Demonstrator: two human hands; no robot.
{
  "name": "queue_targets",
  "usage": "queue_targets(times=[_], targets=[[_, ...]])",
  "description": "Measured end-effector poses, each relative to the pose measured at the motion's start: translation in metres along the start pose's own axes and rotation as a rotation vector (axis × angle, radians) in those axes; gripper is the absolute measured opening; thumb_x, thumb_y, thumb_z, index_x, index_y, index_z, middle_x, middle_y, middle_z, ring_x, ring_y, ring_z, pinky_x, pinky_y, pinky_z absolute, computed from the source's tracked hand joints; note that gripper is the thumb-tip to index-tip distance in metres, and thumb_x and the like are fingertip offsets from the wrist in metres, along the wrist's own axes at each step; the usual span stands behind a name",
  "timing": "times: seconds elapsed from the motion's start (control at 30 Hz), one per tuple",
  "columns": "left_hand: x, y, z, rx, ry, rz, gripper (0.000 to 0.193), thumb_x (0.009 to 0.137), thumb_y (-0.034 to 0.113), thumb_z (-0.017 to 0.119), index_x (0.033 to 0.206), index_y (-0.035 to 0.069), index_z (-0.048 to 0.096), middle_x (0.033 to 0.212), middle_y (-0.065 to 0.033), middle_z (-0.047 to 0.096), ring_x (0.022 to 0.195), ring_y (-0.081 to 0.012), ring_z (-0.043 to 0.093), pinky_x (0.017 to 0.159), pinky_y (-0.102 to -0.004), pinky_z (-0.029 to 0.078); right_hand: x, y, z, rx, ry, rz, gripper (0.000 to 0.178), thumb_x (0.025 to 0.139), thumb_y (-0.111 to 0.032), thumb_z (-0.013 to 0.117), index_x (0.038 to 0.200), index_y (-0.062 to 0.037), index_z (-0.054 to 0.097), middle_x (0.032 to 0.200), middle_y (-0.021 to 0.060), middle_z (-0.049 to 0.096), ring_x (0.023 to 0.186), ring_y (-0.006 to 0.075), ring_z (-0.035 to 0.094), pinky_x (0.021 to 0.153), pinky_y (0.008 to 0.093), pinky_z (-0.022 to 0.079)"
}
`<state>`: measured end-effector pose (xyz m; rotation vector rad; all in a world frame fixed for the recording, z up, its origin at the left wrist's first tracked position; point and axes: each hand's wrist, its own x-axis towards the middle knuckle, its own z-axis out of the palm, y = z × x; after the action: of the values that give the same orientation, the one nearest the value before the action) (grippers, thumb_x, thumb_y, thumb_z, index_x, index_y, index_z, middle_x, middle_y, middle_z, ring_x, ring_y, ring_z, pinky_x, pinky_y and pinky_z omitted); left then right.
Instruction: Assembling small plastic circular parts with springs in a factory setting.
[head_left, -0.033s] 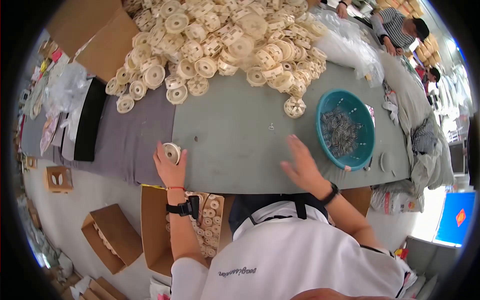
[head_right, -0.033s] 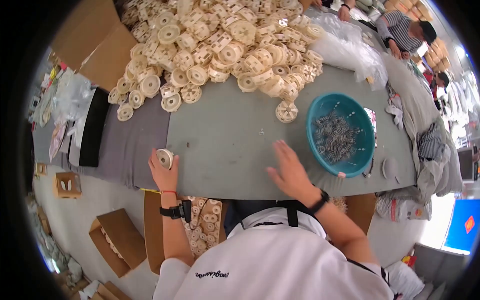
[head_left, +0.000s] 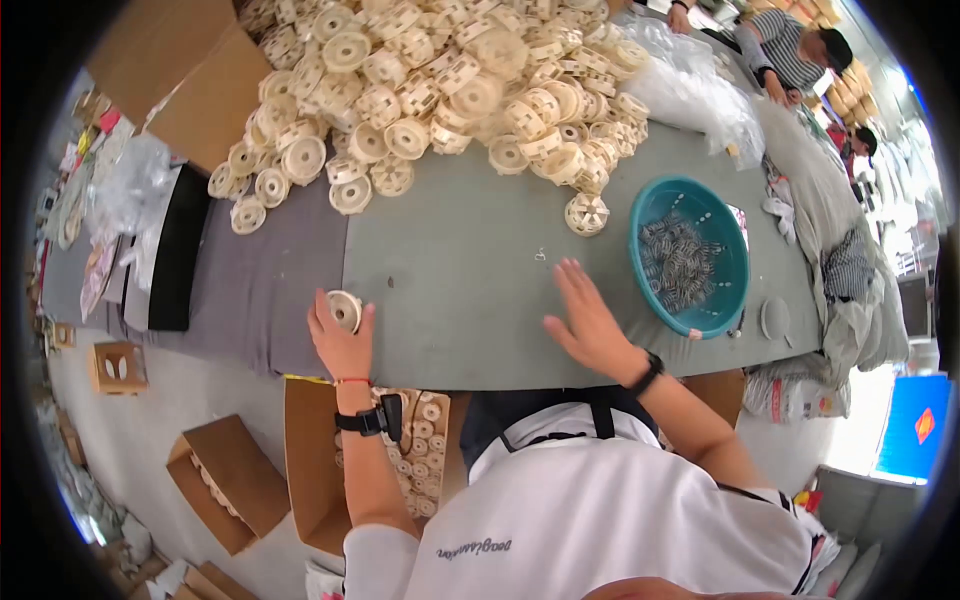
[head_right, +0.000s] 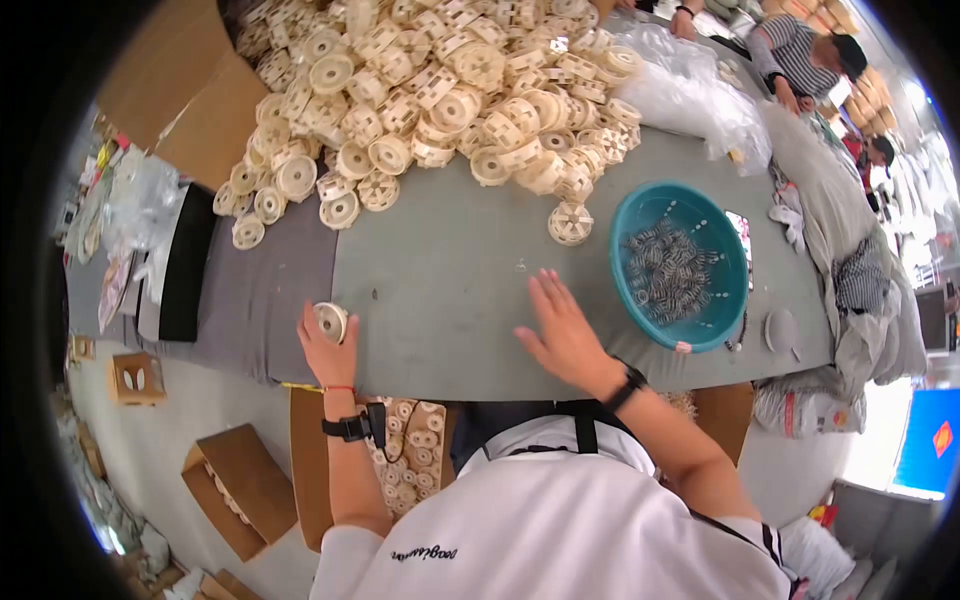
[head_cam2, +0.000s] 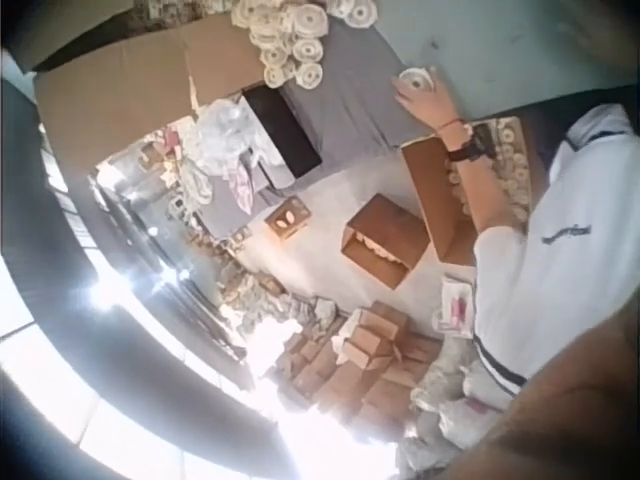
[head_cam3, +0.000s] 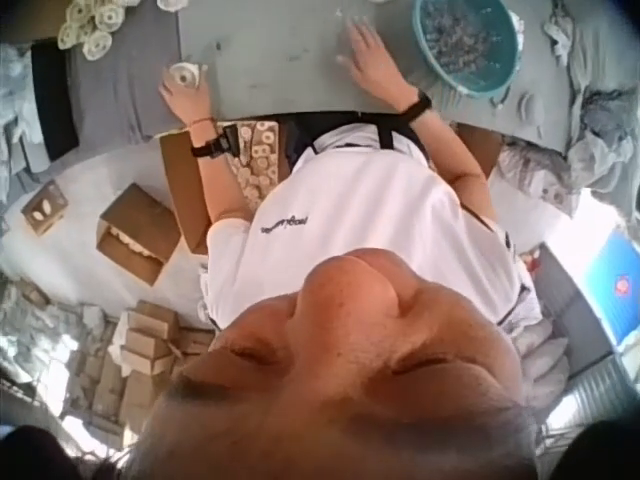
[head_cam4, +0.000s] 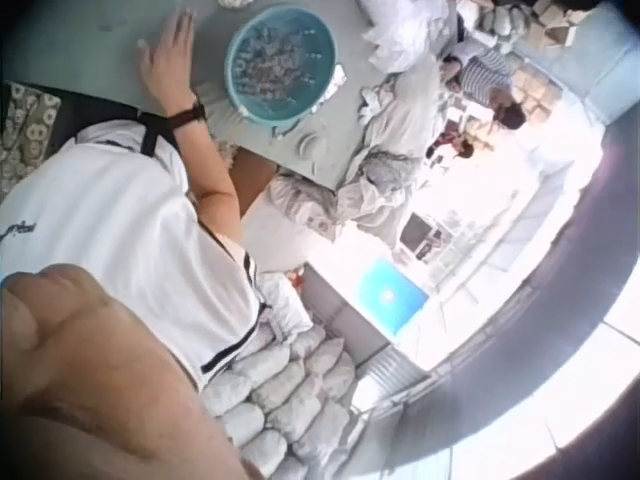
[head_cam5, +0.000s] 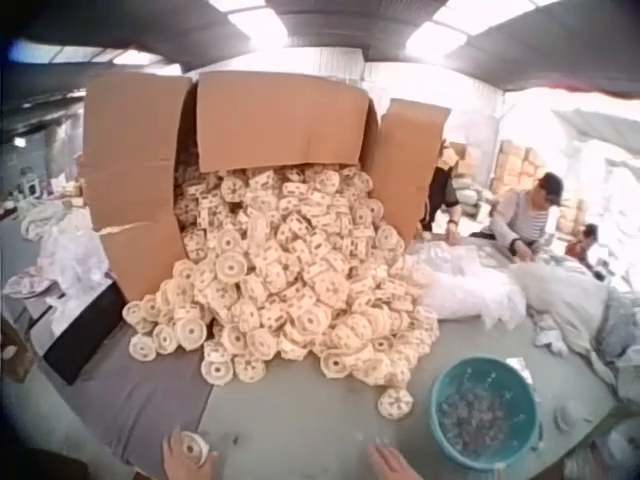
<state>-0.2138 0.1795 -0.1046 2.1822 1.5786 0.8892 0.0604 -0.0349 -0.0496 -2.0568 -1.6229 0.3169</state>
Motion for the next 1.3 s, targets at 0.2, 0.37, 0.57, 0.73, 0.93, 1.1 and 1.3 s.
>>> queue_targets(times=[0.2,0.37,0.57,0.73,0.93,1.1,1.3], targets=[[-0.001,0.001,0.002,-0.044,0.011,0.027,0.076,0.072,0.033,0.074,0.131,0.003,0.037,0.122,-0.0224,0.043,0.112,-0.0393,0.045,0.092,-0.0442,0.041,0.083,0.034,0.059,-0.366,0.133,0.009,0.066,0.083,-0.041,0.054,0.128,0.005,0.038,0.136,0.0288,0.029,0.129,0.0413,0.026,0.106,0.0505,0.021],[-0.002,-0.004,0.0,0.014,0.018,-0.007,0.076,0.072,0.034,0.073,0.13,0.001,0.037,0.122,-0.0225,0.042,0.112,-0.0392,0.045,0.091,-0.0447,0.042,0.033,-0.019,0.072,-0.09,-0.257,-0.5,0.067,0.082,-0.047,0.052,0.129,-0.0016,0.041,0.138,0.026,0.029,0.131,0.0373,0.026,0.107,0.0524,0.018],[0.002,0.01,0.004,-0.017,-0.01,0.056,0.074,0.073,0.032,0.072,0.13,0.001,0.037,0.123,-0.0228,0.043,0.113,-0.0395,0.044,0.092,-0.0454,0.04,0.127,0.019,0.065,-0.184,0.071,-0.198,0.066,0.087,-0.046,0.045,0.131,0.0032,0.036,0.139,0.0246,0.029,0.131,0.0376,0.024,0.108,0.0518,0.017],[-0.003,-0.019,0.007,0.008,0.022,0.087,0.069,0.077,0.029,0.069,0.129,-0.003,0.037,0.126,-0.0224,0.043,0.116,-0.0382,0.041,0.096,-0.0453,0.036,0.142,0.024,0.092,-0.108,-0.076,-0.383,0.077,0.075,-0.05,0.055,0.127,0.0053,0.04,0.135,0.024,0.037,0.129,0.0357,0.03,0.109,0.0465,0.021],[-0.005,-0.011,-0.003,0.171,0.148,0.267,0.064,0.081,0.038,0.066,0.119,-0.009,0.043,0.115,-0.0233,0.051,0.102,-0.0335,0.053,0.089,-0.041,0.044,0.074,-0.008,0.097,0.011,-0.108,-0.79,0.073,0.084,-0.051,0.045,0.13,0.0055,0.036,0.138,0.0283,0.029,0.132,0.0387,0.024,0.108,0.0519,0.015],[-0.005,-0.027,0.007,0.022,0.065,0.211,0.069,0.082,0.038,0.065,0.123,-0.011,0.038,0.124,-0.028,0.044,0.113,-0.0406,0.046,0.097,-0.0445,0.039,0.158,-0.002,0.109,0.053,0.123,-0.367,0.07,0.085,-0.049,0.044,0.129,0.005,0.038,0.137,0.0294,0.03,0.132,0.0383,0.023,0.108,0.0527,0.015],[-0.004,-0.016,-0.001,-0.036,-0.007,0.103,0.071,0.083,0.038,0.062,0.127,-0.011,0.035,0.125,-0.0277,0.043,0.115,-0.0391,0.044,0.097,-0.043,0.039,0.11,-0.021,0.178,0.05,0.165,-0.983,0.079,0.08,-0.055,0.05,0.128,0.0078,0.038,0.138,0.0262,0.032,0.131,0.0398,0.025,0.107,0.0517,0.017]])
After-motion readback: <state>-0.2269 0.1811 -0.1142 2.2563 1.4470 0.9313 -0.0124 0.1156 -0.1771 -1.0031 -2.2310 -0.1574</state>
